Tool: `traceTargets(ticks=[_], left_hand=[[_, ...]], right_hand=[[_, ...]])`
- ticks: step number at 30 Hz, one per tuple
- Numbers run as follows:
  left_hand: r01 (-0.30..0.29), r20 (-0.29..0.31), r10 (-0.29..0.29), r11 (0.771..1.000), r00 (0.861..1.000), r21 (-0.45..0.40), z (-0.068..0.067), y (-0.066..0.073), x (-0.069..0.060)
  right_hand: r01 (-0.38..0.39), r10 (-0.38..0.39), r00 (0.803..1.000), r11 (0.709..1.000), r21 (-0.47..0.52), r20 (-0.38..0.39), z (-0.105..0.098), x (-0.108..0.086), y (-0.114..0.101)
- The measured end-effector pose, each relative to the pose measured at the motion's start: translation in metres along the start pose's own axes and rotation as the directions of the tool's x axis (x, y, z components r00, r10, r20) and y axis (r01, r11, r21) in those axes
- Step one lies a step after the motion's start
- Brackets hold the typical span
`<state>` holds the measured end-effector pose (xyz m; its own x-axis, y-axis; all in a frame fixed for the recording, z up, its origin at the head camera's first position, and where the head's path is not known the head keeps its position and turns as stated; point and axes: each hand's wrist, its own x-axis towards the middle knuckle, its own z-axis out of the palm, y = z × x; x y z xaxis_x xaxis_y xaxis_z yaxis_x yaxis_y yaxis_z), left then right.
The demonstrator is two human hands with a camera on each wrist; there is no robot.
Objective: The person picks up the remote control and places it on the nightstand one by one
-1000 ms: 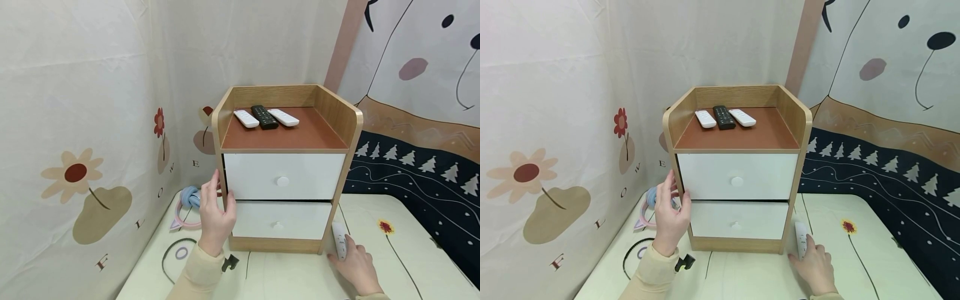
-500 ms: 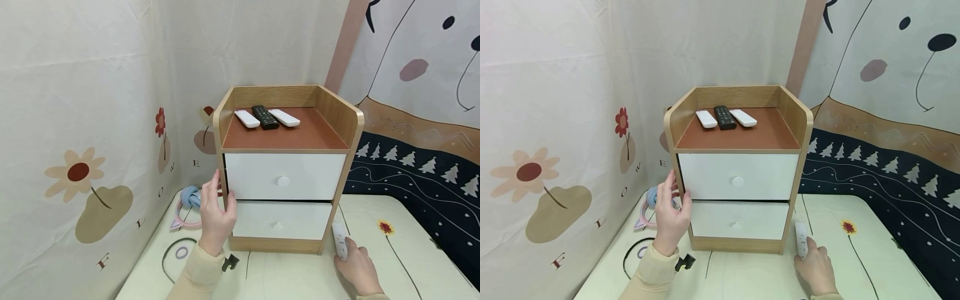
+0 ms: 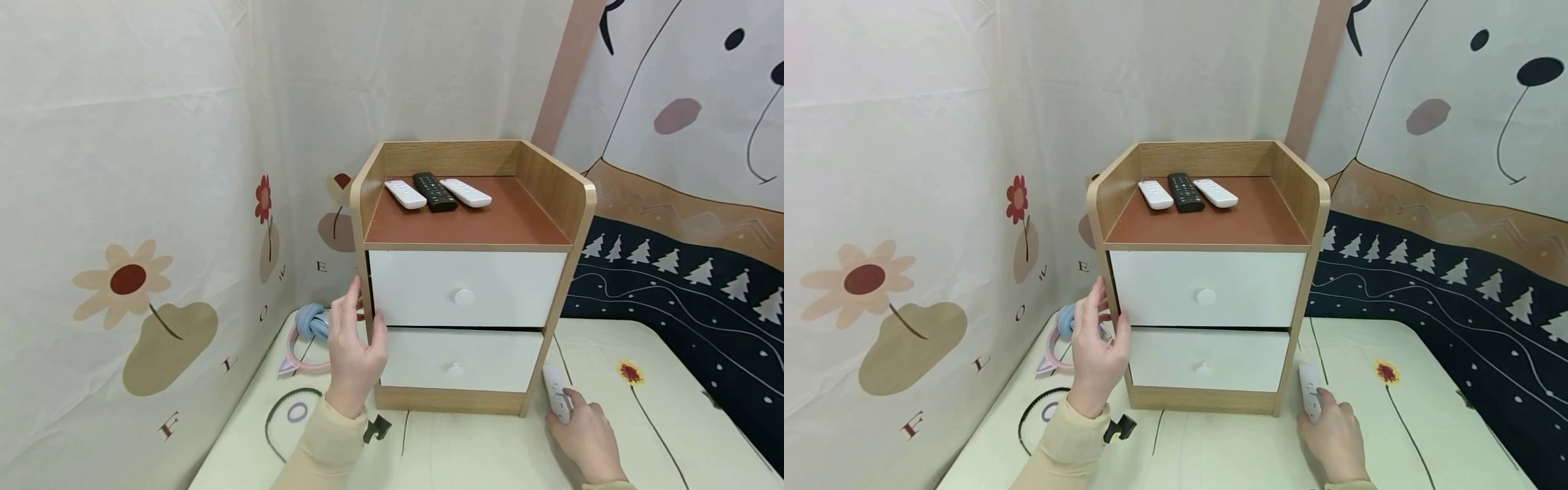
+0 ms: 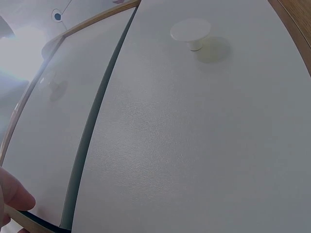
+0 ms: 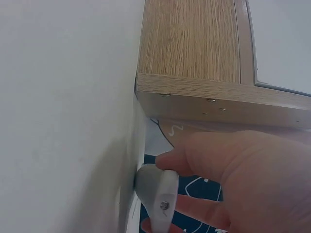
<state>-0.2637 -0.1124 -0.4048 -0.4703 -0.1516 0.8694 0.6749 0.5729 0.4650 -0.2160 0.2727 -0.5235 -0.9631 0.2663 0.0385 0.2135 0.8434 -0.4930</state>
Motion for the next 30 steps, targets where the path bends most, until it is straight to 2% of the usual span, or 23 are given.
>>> traceTargets(ticks=[10,17,21,26,30], left_hand=[[0.012,0.004,-0.012,1.000,1.000,-0.003,0.000,0.000,0.000],[0.022,0.002,-0.022,1.000,1.000,-0.002,0.001,0.001,-0.001],[0.022,0.001,-0.022,1.000,1.000,-0.002,0.001,0.000,-0.001],[0.022,0.000,-0.022,1.000,1.000,-0.007,0.001,0.000,-0.001],[0.020,-0.002,-0.020,1.000,1.000,-0.007,0.001,-0.001,-0.001]], right_hand=[[0.024,-0.021,0.997,0.999,0.043,-0.070,-0.006,-0.001,-0.003],[-0.001,0.020,0.983,0.994,0.106,-0.183,-0.020,-0.009,-0.017],[0.010,0.031,0.956,0.990,0.138,-0.291,-0.026,-0.016,-0.028],[0.054,0.024,0.906,0.983,0.173,-0.422,-0.035,-0.024,-0.042],[0.094,0.012,0.877,0.976,0.196,-0.481,-0.043,-0.030,-0.050]])
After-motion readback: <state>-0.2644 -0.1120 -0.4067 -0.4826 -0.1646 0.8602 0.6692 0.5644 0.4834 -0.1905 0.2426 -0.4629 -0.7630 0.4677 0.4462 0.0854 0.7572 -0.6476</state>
